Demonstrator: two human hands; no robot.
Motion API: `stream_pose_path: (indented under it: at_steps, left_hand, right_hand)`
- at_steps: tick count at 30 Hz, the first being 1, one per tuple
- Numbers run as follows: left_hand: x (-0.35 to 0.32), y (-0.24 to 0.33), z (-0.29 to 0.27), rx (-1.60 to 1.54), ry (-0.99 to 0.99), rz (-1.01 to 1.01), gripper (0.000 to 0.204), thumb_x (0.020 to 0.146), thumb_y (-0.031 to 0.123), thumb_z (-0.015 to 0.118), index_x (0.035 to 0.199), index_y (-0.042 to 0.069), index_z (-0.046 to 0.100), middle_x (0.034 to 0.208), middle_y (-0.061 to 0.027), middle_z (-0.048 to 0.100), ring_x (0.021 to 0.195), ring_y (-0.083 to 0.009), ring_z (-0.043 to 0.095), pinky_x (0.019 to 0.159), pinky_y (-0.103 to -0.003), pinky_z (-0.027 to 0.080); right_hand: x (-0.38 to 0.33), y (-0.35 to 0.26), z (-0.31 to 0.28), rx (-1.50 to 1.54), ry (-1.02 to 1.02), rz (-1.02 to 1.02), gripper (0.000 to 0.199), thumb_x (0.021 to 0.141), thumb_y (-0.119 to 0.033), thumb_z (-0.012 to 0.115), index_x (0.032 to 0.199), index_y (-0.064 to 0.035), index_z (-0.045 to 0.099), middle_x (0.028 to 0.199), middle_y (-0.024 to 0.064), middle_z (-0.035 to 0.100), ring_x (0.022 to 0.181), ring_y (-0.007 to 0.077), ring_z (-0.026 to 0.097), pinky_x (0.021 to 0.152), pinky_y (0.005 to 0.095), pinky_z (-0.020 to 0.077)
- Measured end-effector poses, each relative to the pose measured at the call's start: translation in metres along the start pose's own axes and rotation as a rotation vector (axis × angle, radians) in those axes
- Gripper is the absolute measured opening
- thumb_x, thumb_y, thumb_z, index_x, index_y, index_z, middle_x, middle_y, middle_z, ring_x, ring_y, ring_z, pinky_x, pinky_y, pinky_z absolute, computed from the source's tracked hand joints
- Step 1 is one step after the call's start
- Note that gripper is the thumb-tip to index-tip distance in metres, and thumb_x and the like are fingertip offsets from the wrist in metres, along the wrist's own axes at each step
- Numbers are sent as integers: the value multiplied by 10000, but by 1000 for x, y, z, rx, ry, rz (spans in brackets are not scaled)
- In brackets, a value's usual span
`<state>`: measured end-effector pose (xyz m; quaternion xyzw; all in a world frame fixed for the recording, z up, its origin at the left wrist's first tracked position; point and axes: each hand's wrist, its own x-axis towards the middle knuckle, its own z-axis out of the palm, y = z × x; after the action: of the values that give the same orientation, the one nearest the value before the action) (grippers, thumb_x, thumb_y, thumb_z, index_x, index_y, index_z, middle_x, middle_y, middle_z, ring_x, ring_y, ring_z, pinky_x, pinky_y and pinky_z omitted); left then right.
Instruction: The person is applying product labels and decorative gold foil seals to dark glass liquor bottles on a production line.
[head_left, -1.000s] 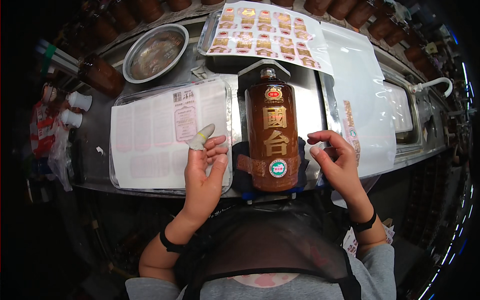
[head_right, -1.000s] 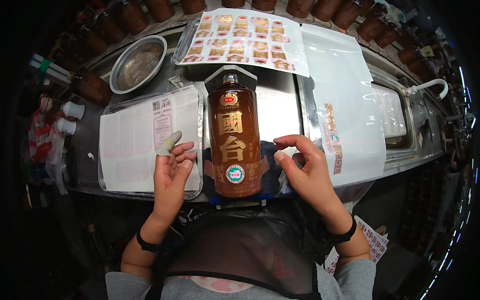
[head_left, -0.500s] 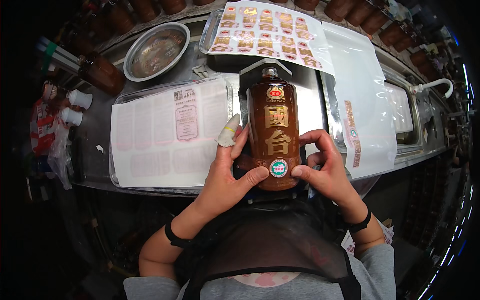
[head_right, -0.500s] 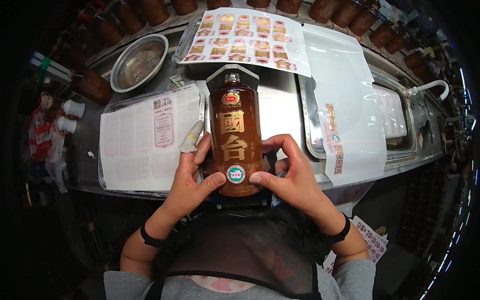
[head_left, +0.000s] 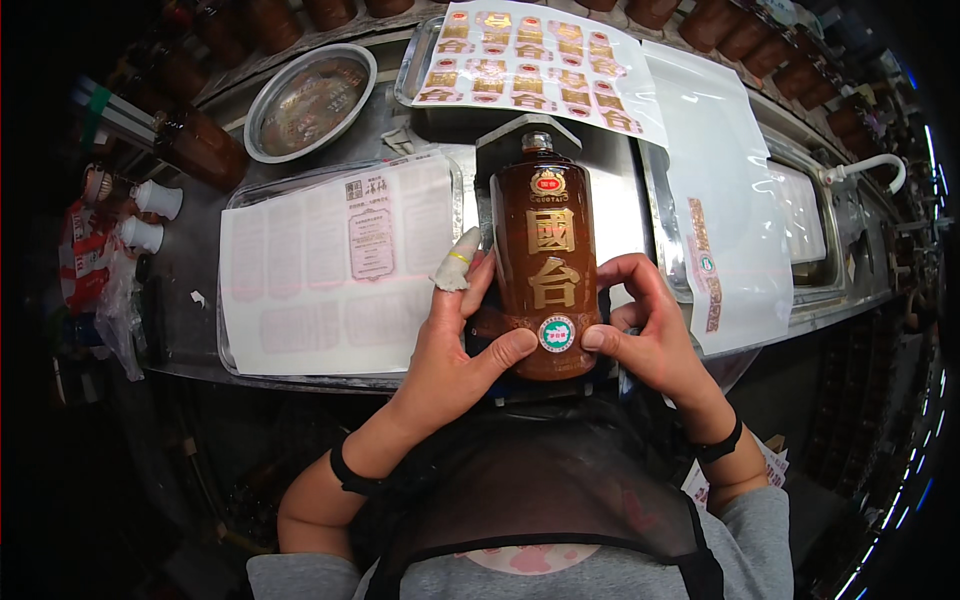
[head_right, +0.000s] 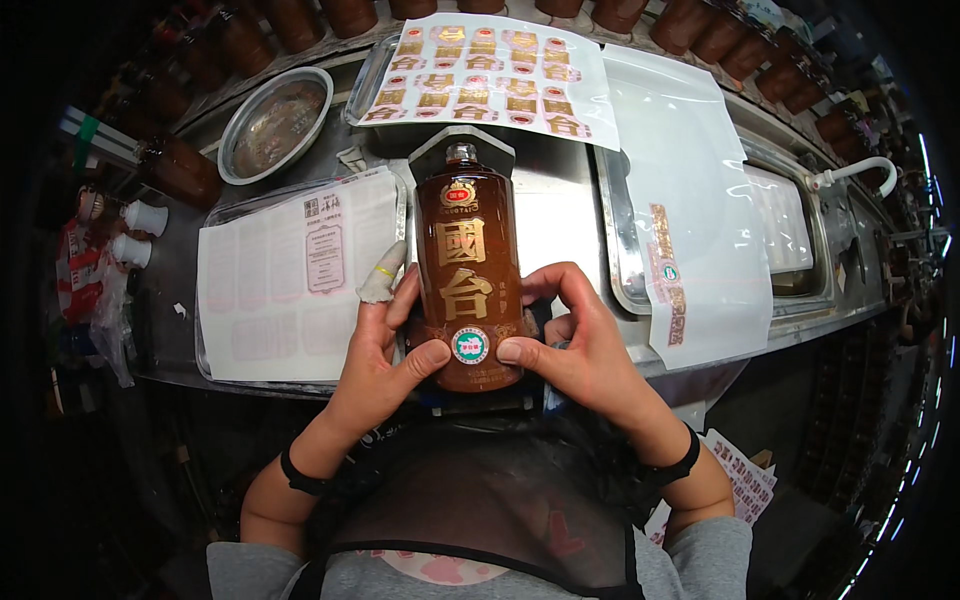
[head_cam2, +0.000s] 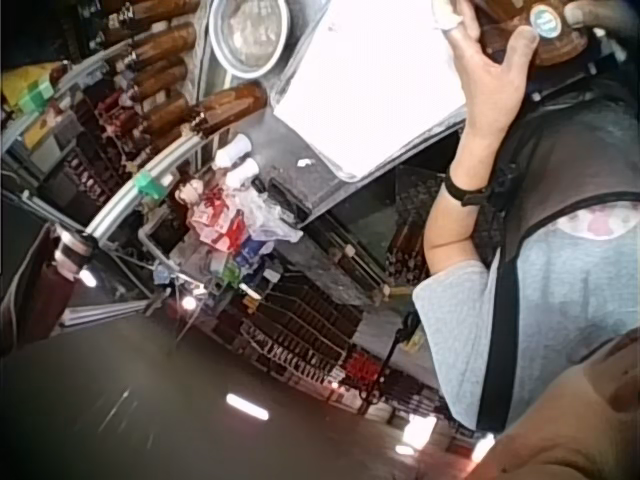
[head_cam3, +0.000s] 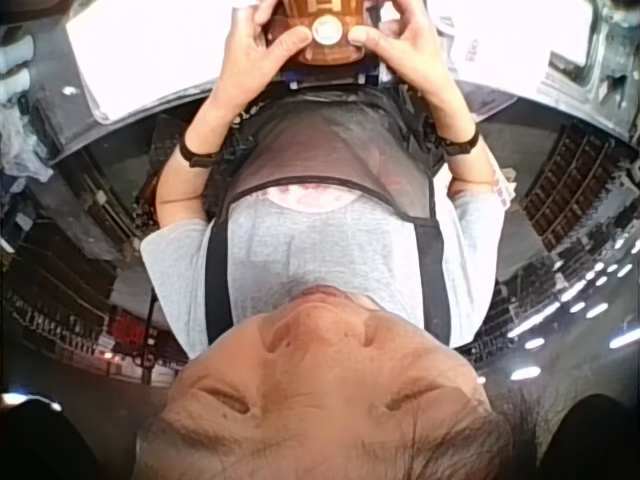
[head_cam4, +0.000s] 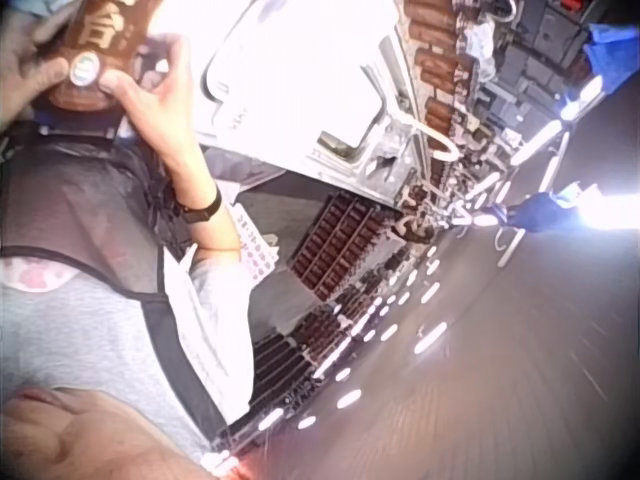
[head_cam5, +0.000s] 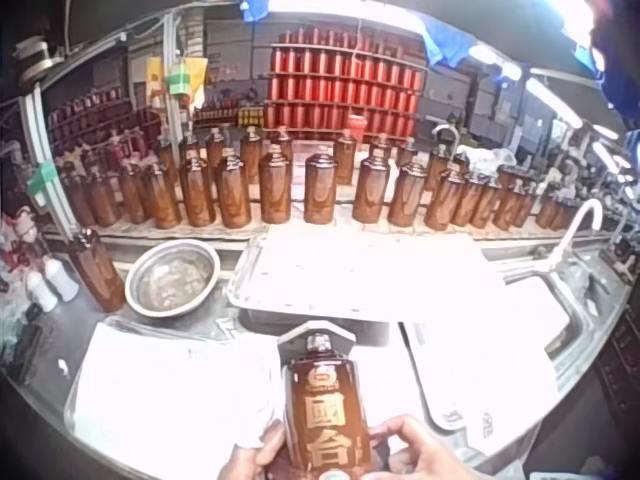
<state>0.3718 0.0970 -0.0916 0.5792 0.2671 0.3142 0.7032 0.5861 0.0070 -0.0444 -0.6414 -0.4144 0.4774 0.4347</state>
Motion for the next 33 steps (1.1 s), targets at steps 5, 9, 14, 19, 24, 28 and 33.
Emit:
stream_pose_path:
  at_steps: [5, 9, 14, 19, 24, 28, 33]
  left_hand:
    - [0, -1, 2, -27, 1, 8, 961, 861, 199, 761, 1523, -27, 101, 1542, -237, 259, 1468, -321, 238, 1170, -393, 203]
    - [0, -3, 3, -18, 6, 14, 964, 863, 208, 760, 1521, -31, 98, 1538, -251, 259, 1469, -321, 235, 1171, -395, 197]
    - [0, -3, 4, -14, 1, 34, 975, 859, 206, 765, 1517, -43, 90, 1537, -254, 254, 1470, -322, 229, 1175, -398, 185]
    - [-1, -6, 6, -33, 9, 17, 992, 848, 197, 777, 1516, -50, 86, 1547, -247, 237, 1473, -322, 215, 1179, -400, 177]
    - [2, -5, 9, -48, -3, 26, 1001, 842, 192, 783, 1517, -50, 84, 1556, -243, 219, 1475, -321, 207, 1181, -400, 173]
    - [3, -5, 9, -43, -6, 14, 999, 842, 193, 783, 1517, -51, 89, 1552, -247, 227, 1475, -320, 209, 1180, -398, 175]
    - [6, -4, 11, -63, 5, 3, 987, 846, 208, 777, 1514, -57, 99, 1537, -267, 256, 1472, -313, 224, 1176, -392, 181]
  right_hand:
    - [-1, 1, -2, -9, -8, 8, 587, 760, -252, 848, 1188, -37, 509, 1085, 27, 528, 630, -39, 361, 532, 131, 324]
    - [0, 4, -5, 15, -22, -17, 550, 790, -251, 822, 1188, -35, 510, 1082, 32, 529, 773, -9, 435, 590, 134, 361]
    - [3, 7, -6, 57, -25, -24, 488, 832, -242, 784, 1184, -37, 514, 1088, 32, 531, 889, 16, 470, 636, 145, 389]
    - [6, 8, -8, 54, -50, -24, 466, 833, -233, 787, 1173, -48, 526, 1074, 18, 542, 900, 14, 469, 643, 147, 392]
    - [7, 10, -13, 45, -43, -12, 467, 822, -233, 799, 1161, -52, 534, 1064, 12, 546, 866, 4, 461, 637, 145, 388]
    - [6, 8, -14, 50, -58, 12, 469, 816, -230, 804, 1156, -55, 533, 1062, 8, 543, 842, -6, 451, 625, 142, 379]
    - [9, 5, -16, 57, -65, 19, 465, 815, -217, 800, 1153, -55, 525, 1063, 4, 536, 813, -6, 442, 617, 139, 374]
